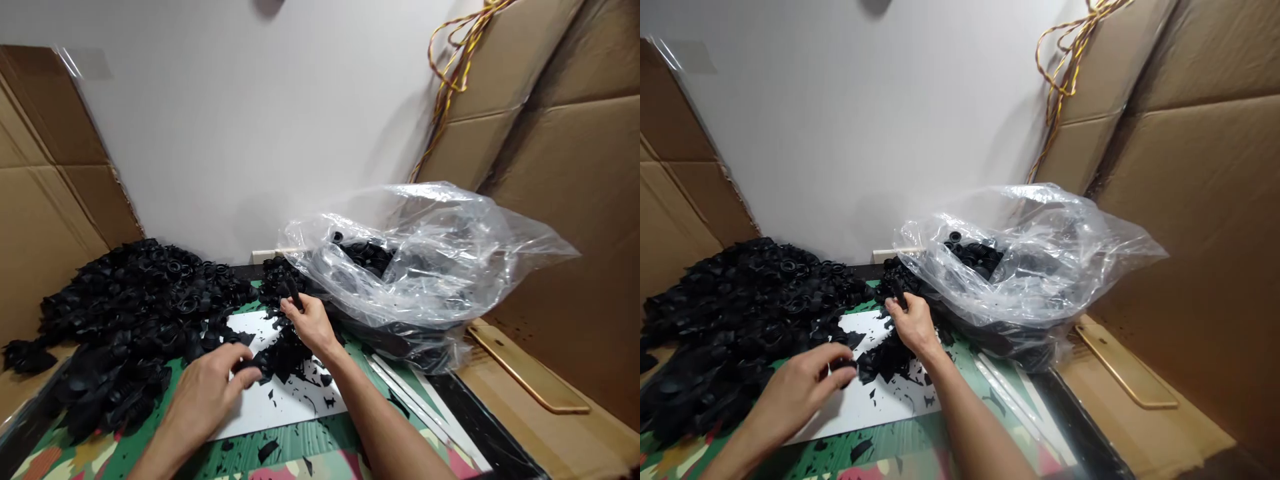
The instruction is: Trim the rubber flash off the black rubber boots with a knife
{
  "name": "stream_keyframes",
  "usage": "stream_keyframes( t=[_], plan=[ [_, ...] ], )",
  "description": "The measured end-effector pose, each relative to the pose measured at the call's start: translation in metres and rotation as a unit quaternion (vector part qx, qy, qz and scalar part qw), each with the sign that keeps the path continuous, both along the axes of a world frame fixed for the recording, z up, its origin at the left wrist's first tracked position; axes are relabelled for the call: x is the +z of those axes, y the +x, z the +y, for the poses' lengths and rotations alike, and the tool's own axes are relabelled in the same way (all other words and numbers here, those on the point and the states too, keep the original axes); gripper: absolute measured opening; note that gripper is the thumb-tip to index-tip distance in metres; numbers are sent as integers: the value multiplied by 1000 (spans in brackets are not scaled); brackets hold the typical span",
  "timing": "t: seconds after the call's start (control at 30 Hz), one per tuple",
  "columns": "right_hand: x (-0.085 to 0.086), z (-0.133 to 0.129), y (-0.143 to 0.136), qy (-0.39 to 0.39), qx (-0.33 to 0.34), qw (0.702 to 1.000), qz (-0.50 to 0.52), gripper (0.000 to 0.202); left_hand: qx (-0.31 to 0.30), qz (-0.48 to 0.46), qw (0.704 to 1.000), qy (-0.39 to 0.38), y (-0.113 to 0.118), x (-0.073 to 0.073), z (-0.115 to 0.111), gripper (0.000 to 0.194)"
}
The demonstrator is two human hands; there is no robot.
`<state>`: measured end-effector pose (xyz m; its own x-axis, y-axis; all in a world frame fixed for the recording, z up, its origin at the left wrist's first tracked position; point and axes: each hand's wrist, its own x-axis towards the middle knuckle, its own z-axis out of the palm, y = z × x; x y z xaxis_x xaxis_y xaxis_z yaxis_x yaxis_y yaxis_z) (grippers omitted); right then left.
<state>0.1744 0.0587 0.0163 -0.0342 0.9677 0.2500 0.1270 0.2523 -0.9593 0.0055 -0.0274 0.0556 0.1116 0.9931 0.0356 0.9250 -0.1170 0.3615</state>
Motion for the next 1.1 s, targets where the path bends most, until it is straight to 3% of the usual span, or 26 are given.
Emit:
stream_keyframes(
  t=[0.07, 0.17, 0.23, 0.33, 0.43, 0.53, 0.63, 0.7, 0.77, 0.93, 1.1],
  plan=[
    [10, -7, -3, 9, 37, 999, 17, 32, 58, -108, 990, 62, 0, 1, 8, 29],
    [22, -16, -8, 9, 181, 979, 90, 22, 126, -170, 965, 154, 10, 1, 22, 40],
    [24, -16, -11, 23, 187, 973, 133, 19, 117, -200, 950, 210, 21, -1, 32, 39],
    [23, -7, -4, 34, 108, 979, 168, 24, 90, -268, 932, 225, 32, -8, 44, 46],
    [33, 3, 18, 99, -52, 981, 159, 25, 101, -277, 938, 184, 33, -17, 51, 45],
    [59, 10, 53, 186, -231, 950, 95, 26, 83, -181, 975, 95, 31, -26, 49, 17],
    [84, 23, 91, 209, -371, 902, -67, 25, 54, -123, 990, 42, 32, -31, 41, 3],
    [91, 37, 112, 139, -368, 884, -254, 23, 38, -128, 990, 44, 34, -32, 37, 6],
    [89, 51, 125, 90, -320, 891, -309, 11, 43, -152, 987, 32, 33, -34, 36, 6],
    [70, 68, 131, 36, -255, 902, -347, 14, 92, -290, 953, 9, 23, -42, 43, 8],
    [66, 69, 123, 33, -258, 911, -319, 11, 101, -336, 936, 30, 17, -44, 48, 15]
  ],
)
